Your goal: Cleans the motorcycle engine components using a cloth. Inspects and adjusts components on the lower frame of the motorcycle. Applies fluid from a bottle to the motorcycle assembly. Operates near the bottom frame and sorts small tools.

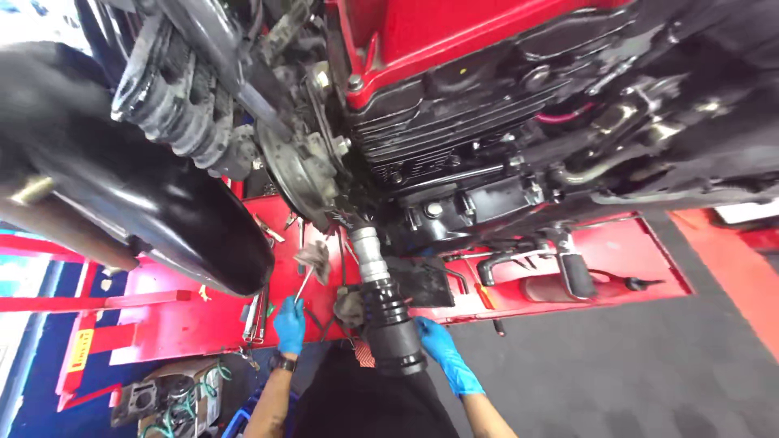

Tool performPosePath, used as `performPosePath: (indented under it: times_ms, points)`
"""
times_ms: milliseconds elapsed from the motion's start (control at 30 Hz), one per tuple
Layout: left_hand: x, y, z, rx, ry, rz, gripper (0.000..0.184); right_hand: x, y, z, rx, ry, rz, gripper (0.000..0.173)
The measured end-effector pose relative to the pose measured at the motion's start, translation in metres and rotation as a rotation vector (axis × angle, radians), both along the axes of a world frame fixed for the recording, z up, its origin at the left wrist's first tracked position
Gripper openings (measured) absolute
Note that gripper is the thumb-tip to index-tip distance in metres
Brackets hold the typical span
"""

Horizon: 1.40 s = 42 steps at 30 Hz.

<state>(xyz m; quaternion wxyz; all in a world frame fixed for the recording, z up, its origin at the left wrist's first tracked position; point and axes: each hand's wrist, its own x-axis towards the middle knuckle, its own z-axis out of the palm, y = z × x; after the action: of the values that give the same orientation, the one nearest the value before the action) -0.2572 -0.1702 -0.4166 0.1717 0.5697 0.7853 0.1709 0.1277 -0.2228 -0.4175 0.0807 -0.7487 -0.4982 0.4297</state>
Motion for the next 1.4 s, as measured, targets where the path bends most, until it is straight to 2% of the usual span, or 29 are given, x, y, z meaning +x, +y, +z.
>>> performPosePath:
  times_ms: [167,300,400,467,533,633,667,733,800,833,933,1033,1100,1200,1400]
  points:
    - [-0.021,-0.039,0.018,0.099,0.234,-0.218,0.030,-0.035,0.039,0.030,0.270,0.052,-0.005,0.043]
    - [-0.018,-0.038,0.046,0.124,0.314,-0.250,0.027,-0.086,0.054,0.078,0.556,0.052,0.161,0.044]
    - [0.005,-0.037,0.086,0.165,0.403,-0.351,0.024,-0.128,0.052,0.131,0.543,0.123,0.385,0.050]
    - [0.022,-0.042,0.115,0.260,0.413,-0.429,0.021,-0.141,0.044,0.169,0.475,0.177,0.409,0.042]
    - [0.029,-0.049,0.145,0.341,0.268,-0.462,0.029,-0.143,0.038,0.193,0.434,0.191,0.411,0.030]
    - [0.020,-0.051,0.175,0.345,-0.130,-0.327,0.057,-0.145,0.044,0.162,0.541,0.294,0.259,0.022]
    - [0.015,-0.051,0.174,0.304,-0.225,-0.243,0.055,-0.146,0.050,0.140,0.530,0.405,0.140,0.024]
    - [0.008,-0.049,0.159,0.121,-0.318,-0.073,0.042,-0.149,0.066,0.107,0.376,0.761,-0.140,0.030]
    - [0.011,-0.046,0.139,-0.084,-0.361,0.009,0.049,-0.149,0.073,0.107,0.236,1.135,-0.366,0.033]
    - [0.015,-0.046,0.134,-0.164,-0.413,0.039,0.053,-0.149,0.073,0.116,0.206,1.245,-0.421,0.034]
    - [0.034,-0.045,0.135,-0.179,-0.640,0.151,0.047,-0.149,0.069,0.139,0.218,1.413,-0.455,0.033]
    - [0.052,-0.036,0.153,0.038,-0.737,0.182,0.030,-0.144,0.075,0.151,0.199,1.555,-0.470,0.032]
    - [0.054,-0.033,0.164,0.123,-0.714,0.153,0.025,-0.142,0.079,0.154,0.171,1.600,-0.480,0.034]
    - [0.055,-0.027,0.170,0.174,-0.726,0.103,0.025,-0.138,0.085,0.153,0.181,1.630,-0.452,0.036]
    - [0.065,-0.011,0.180,0.181,-0.976,0.065,0.022,-0.129,0.093,0.152,0.260,1.664,-0.415,0.040]
